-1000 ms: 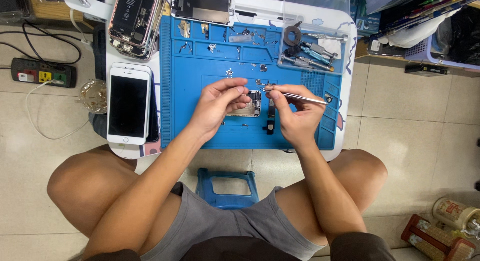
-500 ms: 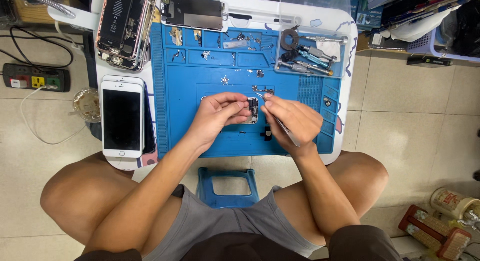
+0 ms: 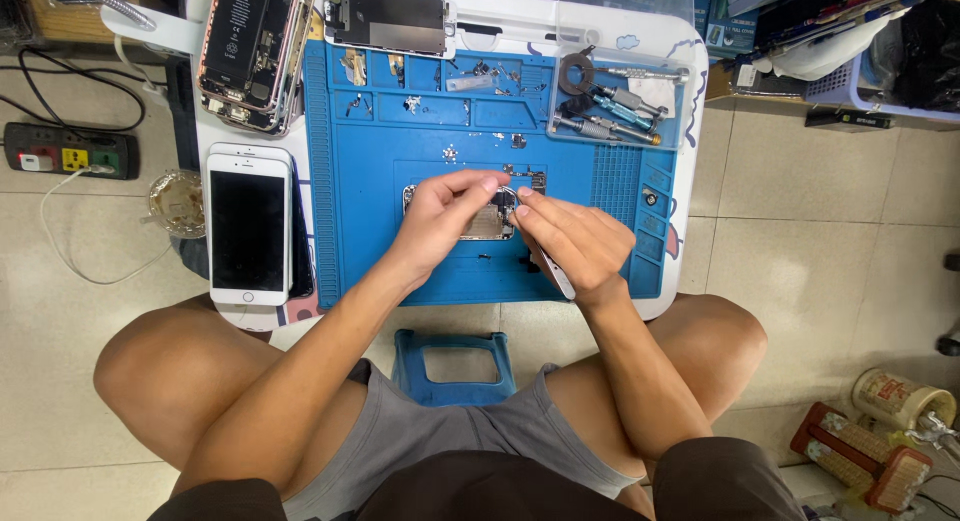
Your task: The person disassembles a smartphone on a blue work mat, using tweezers and a screwdriver to remove screws and internal components. They carefully lift and place small parts onto the mat while working on the phone's internal assembly.
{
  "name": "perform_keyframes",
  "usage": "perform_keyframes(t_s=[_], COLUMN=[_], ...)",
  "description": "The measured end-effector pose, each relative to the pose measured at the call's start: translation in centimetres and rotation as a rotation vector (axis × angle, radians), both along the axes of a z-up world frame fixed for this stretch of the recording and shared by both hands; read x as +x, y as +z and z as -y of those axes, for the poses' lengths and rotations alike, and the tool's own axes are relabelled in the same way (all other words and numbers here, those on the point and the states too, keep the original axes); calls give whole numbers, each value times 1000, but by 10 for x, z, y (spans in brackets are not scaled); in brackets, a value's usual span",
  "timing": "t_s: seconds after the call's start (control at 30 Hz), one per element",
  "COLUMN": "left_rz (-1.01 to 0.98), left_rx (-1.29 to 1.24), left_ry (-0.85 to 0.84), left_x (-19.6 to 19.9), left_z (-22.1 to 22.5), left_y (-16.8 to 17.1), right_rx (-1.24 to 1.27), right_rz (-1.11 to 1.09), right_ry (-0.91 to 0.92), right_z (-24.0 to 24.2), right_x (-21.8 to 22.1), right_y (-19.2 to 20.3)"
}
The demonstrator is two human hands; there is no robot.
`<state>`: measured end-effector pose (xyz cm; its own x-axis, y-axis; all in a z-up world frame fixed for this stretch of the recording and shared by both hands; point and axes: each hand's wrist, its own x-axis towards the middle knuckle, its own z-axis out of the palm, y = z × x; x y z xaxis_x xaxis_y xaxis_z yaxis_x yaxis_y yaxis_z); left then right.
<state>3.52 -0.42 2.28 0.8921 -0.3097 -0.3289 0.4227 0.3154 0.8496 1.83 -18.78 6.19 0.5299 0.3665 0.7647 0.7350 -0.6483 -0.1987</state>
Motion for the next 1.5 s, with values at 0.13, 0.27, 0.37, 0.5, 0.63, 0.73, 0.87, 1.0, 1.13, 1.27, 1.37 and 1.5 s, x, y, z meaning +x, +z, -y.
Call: perform_keyframes(t_s=[0.13, 0.27, 0.37, 0.5, 0.63, 0.73, 0.87, 1.0, 1.13, 1.27, 1.37, 1.5], left_rz=[23, -7, -20, -10, -20, -28, -66, -74, -63, -18, 78, 267], left_rx=[0, -9, -19, -19, -8, -9, -22, -12, 8, 3, -23, -41], left_ry=[37, 43, 34, 79, 92, 163, 154, 102, 100, 98, 109, 127], left_x=[2, 1, 0, -2, 0, -2, -11, -16, -23, -31, -39, -41], left_z=[-4, -6, -5, -2, -4, -6, -6, -4, -7, -9, -9, -13], left_y=[5, 0, -3, -11, -5, -5, -16, -19, -14, -14, -17, -2], right_rx=[-15, -17, -22, -55, -20, 82, 190, 278, 346, 533, 709, 819], right_rz=[17, 21, 31, -7, -41, -121, -322, -428, -449, -612, -765, -854], right_ry=[7, 16, 11, -7, 1, -13, 20, 31, 20, 69, 96, 105], right_z=[-1, -2, -3, -2, -2, -1, 2, 3, 3, 7, 5, -3], right_x=[1, 1, 2, 1, 1, 0, -4, -6, -12, -19, -29, -33], right_y=[0, -2, -3, -7, -1, 0, 4, 6, 5, -17, -33, -9])
